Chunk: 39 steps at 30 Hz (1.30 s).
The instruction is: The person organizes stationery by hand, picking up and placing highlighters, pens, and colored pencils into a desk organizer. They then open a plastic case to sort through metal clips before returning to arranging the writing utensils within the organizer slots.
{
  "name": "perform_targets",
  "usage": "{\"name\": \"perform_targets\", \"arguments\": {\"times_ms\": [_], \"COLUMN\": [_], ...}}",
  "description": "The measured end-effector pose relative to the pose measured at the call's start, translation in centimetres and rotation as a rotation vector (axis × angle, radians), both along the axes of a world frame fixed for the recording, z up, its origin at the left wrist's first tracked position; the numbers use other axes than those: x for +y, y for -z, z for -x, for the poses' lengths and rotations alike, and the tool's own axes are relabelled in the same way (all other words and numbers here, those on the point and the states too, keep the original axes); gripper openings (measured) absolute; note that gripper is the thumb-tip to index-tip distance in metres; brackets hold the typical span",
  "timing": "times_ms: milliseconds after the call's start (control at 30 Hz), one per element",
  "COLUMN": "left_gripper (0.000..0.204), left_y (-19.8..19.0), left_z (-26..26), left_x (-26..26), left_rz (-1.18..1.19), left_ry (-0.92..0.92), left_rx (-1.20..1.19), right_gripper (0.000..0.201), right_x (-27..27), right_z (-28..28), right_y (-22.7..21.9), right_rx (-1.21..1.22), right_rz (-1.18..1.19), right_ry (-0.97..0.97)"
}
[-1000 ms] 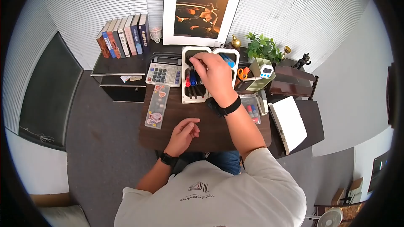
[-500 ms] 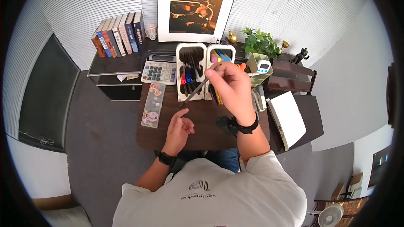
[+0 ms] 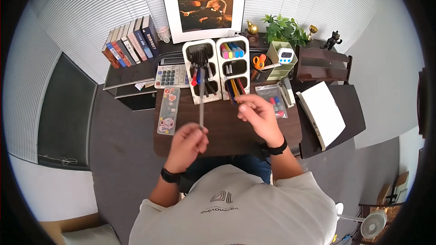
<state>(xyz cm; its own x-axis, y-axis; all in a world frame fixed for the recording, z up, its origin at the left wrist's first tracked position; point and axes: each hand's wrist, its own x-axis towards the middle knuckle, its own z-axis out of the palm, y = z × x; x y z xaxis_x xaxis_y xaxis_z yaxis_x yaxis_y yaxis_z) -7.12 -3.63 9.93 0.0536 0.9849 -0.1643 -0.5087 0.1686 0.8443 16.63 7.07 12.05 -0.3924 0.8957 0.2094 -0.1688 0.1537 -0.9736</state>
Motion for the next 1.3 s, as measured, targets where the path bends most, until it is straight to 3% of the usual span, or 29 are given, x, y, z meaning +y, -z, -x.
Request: {"name": "perform_targets", "arguments": {"times_ms": [33, 167, 400, 500, 700, 900, 967, 1100, 1167, 1233, 1300], "left_gripper": [0.01, 0.019, 0.026, 0.027, 0.031, 0.032, 0.037, 0.04, 0.038, 0.034, 0.032], "left_y": [-1.2, -3.3, -4.5, -4.6, -6.2, -7.0, -7.0, -5.1, -3.7, -4.3, -2.9], "left_z": [0.1, 2.6, 3.3, 2.6, 1.8, 4.1, 4.5, 4.5, 4.9, 2.4, 2.8], "left_x": [0.8, 5.2, 9.3, 9.0, 9.9, 14.0, 14.9, 14.6, 14.5, 13.7, 14.0], "left_rz": [0.077, 0.025, 0.055, -0.041, 0.028, 0.106, 0.207, 0.053, -0.018, 0.063, -0.025], "left_ry": [-0.153, -0.173, -0.028, -0.021, -0.059, -0.058, -0.144, -0.155, -0.061, -0.35, -0.277], "left_rx": [-0.162, -0.147, -0.278, -0.239, -0.021, -0.102, -0.133, -0.016, -0.045, 0.022, -0.042], "right_gripper": [0.023, 0.018, 0.014, 0.014, 0.013, 0.013, 0.013, 0.014, 0.014, 0.014, 0.014], "right_x": [-0.5, -3.0, -7.8, -8.2, -6.1, -4.1, -4.0, -4.2, -4.4, -4.1, -4.1], "right_z": [-1.0, -4.9, -9.0, -10.0, -8.7, -6.7, -6.4, -6.7, -6.7, -6.7, -6.6], "right_y": [1.0, 5.5, 9.2, 9.5, 8.6, 9.2, 9.7, 10.3, 10.5, 10.3, 10.1], "right_rx": [0.015, -0.064, 0.036, 0.068, 0.054, 0.076, 0.078, 0.093, 0.099, 0.1, 0.092], "right_rz": [0.055, 0.205, 0.252, 0.297, 0.227, 0.189, 0.207, 0.177, 0.184, 0.189, 0.188], "right_ry": [0.04, 0.208, 0.365, 0.383, 0.323, 0.254, 0.243, 0.282, 0.287, 0.272, 0.258]}}
